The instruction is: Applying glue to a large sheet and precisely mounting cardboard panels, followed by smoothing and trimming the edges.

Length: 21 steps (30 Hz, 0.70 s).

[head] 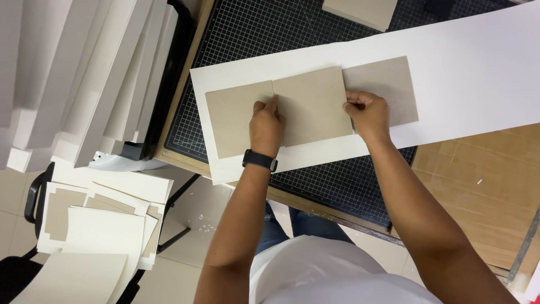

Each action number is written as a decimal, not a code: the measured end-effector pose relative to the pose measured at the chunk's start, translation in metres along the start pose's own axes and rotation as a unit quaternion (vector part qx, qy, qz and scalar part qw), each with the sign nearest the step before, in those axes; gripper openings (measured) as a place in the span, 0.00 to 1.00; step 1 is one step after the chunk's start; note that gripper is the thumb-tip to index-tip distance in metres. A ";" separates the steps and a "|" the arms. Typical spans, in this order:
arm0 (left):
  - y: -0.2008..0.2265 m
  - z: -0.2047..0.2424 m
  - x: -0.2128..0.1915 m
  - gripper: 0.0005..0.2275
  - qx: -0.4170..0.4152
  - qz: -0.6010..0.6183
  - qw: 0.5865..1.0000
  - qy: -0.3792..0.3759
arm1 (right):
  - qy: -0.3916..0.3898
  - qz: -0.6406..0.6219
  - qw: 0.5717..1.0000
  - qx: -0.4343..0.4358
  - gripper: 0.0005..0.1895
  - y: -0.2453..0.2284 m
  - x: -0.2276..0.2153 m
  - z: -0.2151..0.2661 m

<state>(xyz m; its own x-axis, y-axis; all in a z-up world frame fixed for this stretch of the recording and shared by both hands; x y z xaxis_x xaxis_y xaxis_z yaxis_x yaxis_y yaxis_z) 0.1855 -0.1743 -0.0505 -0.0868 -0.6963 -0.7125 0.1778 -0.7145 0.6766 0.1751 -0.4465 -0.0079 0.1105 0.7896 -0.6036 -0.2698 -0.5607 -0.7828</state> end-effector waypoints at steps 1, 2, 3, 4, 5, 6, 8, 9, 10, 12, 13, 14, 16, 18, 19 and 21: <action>0.000 -0.001 0.001 0.20 0.000 0.000 1.000 -0.001 | 0.000 0.000 1.000 0.001 0.13 0.001 0.000 -0.001; -0.001 -0.001 0.001 0.20 0.002 -0.002 1.000 0.004 | -0.001 -0.003 1.000 0.000 0.13 0.001 0.001 -0.002; -0.001 -0.001 0.001 0.20 0.003 -0.004 1.000 0.009 | -0.002 -0.006 1.000 0.000 0.14 0.002 0.002 -0.003; 0.001 -0.001 0.000 0.20 0.004 -0.004 1.000 0.009 | -0.001 -0.006 1.000 0.000 0.14 0.002 0.002 -0.003; 0.003 0.000 -0.002 0.20 0.004 -0.008 1.000 0.010 | 0.001 -0.005 1.000 -0.001 0.13 0.002 0.002 -0.004; 0.004 0.002 -0.004 0.20 0.003 -0.012 1.000 0.011 | 0.001 -0.003 1.000 -0.001 0.13 0.003 0.002 -0.003; -0.001 0.000 0.001 0.20 0.002 -0.011 1.000 0.012 | -0.001 -0.004 1.000 0.001 0.14 0.004 0.003 -0.003; -0.003 -0.001 0.003 0.21 0.003 -0.009 1.000 0.014 | -0.002 -0.006 1.000 0.003 0.14 0.004 0.003 -0.003; -0.002 -0.001 0.002 0.21 0.003 -0.009 1.000 0.013 | -0.002 -0.006 1.000 0.003 0.14 0.003 0.003 -0.004; 0.000 0.000 -0.001 0.21 -0.001 -0.008 1.000 0.014 | 0.001 0.003 1.000 0.000 0.13 0.002 0.003 -0.005; -0.001 0.000 0.000 0.21 -0.002 -0.008 1.000 0.014 | 0.000 0.004 1.000 0.001 0.13 0.002 0.004 -0.005; -0.001 0.000 0.000 0.21 -0.003 -0.006 1.000 0.016 | 0.001 0.002 1.000 0.001 0.13 0.002 0.004 -0.005; 0.000 0.002 -0.002 0.21 -0.004 -0.004 1.000 0.017 | 0.001 0.000 1.000 0.001 0.13 0.004 0.004 -0.006; 0.004 0.004 -0.005 0.22 -0.004 0.005 1.000 0.019 | 0.004 -0.003 1.000 -0.004 0.13 0.007 0.004 -0.007; 0.001 0.002 -0.002 0.22 -0.003 0.005 1.000 0.019 | 0.005 -0.003 1.000 -0.003 0.13 0.007 0.004 -0.008; -0.004 0.000 0.004 0.22 -0.001 -0.010 1.000 0.024 | 0.003 0.000 1.000 0.000 0.13 0.008 0.005 -0.009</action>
<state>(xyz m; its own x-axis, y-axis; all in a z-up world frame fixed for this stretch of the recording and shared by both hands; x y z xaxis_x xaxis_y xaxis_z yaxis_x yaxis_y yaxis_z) 0.1843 -0.1736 -0.0560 -0.0442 -0.6782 -0.7335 0.1791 -0.7277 0.6621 0.1817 -0.4489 -0.0187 0.1168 0.7878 -0.6047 -0.2697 -0.5608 -0.7828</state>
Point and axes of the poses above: each hand's wrist, its own z-axis away from the middle knuckle, its own x-axis out of the palm, y = z × x, the point moved 9 cm from there along -z, towards the middle knuckle
